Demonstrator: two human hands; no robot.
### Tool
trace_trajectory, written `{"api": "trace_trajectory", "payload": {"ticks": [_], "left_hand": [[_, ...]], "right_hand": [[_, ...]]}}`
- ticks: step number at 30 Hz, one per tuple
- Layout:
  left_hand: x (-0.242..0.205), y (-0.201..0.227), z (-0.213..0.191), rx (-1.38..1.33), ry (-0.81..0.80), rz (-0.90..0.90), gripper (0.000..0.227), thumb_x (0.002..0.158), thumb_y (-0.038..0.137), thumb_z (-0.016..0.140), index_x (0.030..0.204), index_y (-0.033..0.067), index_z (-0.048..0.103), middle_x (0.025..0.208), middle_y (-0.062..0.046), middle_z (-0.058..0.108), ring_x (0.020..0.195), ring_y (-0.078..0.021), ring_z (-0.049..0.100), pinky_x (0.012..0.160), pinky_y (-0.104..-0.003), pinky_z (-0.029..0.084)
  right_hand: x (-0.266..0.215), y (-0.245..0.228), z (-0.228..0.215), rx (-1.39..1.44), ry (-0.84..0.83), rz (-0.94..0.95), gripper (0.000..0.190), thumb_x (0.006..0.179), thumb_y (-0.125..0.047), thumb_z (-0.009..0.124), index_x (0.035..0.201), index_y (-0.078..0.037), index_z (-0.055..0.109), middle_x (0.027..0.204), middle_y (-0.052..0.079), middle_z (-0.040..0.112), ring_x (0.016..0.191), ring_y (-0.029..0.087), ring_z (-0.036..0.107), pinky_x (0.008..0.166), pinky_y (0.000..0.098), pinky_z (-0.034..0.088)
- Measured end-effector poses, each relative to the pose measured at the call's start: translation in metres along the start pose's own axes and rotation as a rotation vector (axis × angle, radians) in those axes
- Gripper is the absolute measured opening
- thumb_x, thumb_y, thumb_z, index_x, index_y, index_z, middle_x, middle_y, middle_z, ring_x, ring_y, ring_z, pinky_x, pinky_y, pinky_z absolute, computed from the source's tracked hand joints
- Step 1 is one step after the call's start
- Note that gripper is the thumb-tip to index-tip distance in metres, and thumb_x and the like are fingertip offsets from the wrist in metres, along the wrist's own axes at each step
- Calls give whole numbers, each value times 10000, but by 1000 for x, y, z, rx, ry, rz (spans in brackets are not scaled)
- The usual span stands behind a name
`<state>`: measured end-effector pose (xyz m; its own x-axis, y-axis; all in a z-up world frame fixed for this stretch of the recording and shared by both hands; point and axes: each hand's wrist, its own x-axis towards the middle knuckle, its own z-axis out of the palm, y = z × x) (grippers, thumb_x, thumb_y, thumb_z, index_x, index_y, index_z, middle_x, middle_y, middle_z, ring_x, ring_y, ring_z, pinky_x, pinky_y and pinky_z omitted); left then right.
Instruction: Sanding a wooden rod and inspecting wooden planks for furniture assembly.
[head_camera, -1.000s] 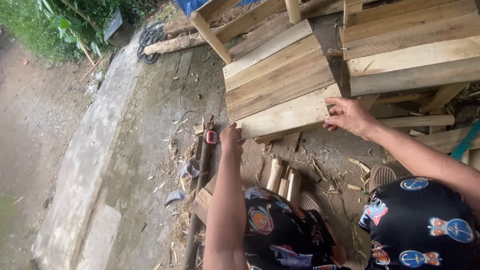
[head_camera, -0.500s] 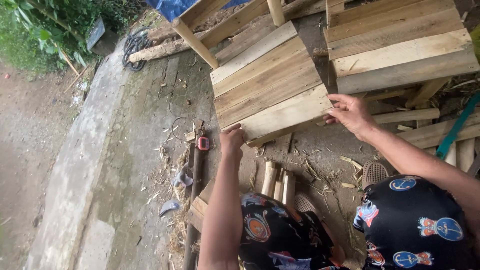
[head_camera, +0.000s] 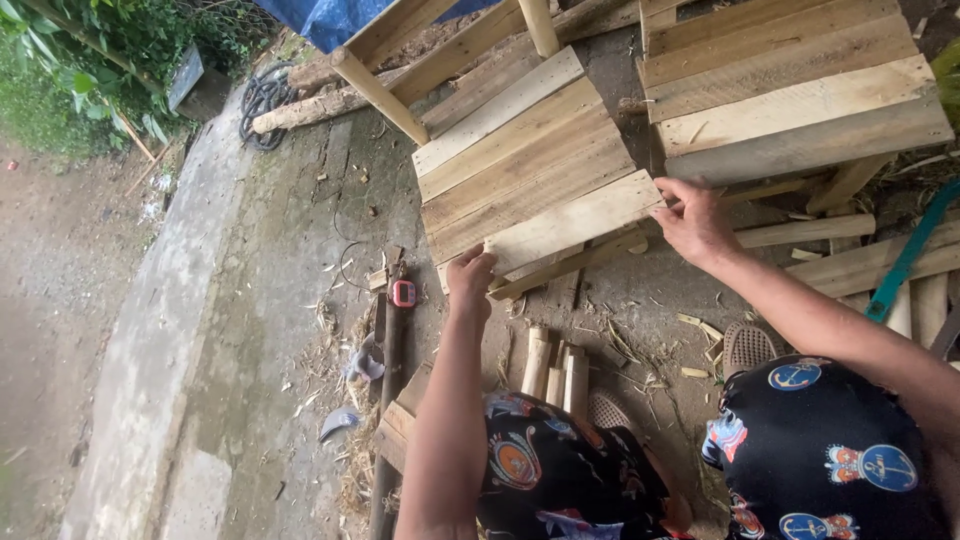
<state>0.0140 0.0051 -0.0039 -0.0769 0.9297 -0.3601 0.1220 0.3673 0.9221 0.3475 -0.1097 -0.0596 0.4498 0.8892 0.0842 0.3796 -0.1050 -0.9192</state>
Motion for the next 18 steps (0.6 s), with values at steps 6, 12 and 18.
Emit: {"api": "trace_trajectory", "payload": {"ticks": [6, 12, 18], "left_hand": [[16, -11, 1, 80, 12, 47, 661, 710, 124, 759, 1340, -31, 631, 1006, -229, 674, 871, -224, 624, 706, -407, 556], [-15, 10, 11, 203, -61, 85, 704, 735, 120, 771, 1399, -25, 586, 984, -207, 669, 885, -239, 632, 700, -405, 570], [-52, 39, 10, 258, -120, 129, 741, 745, 135, 761, 1439, -17, 547, 1079, -293, 657, 866, -267, 659, 682, -377, 595]], "right_hand": [[-6, -10, -3, 108, 1, -31, 541, 894, 82, 700, 1418, 88, 568, 1163, 343, 549, 855, 378, 700, 659, 387, 623], [-17, -30, -9, 63, -64, -5, 628, 874, 21, 734, 1471, 23, 540, 1296, 326, 532, 947, 363, 706, 718, 379, 627], [-24, 17, -24, 69, 31, 33, 476, 921, -60, 719, 1392, -102, 664, 1199, 249, 672, 954, 321, 707, 673, 381, 622]]}}
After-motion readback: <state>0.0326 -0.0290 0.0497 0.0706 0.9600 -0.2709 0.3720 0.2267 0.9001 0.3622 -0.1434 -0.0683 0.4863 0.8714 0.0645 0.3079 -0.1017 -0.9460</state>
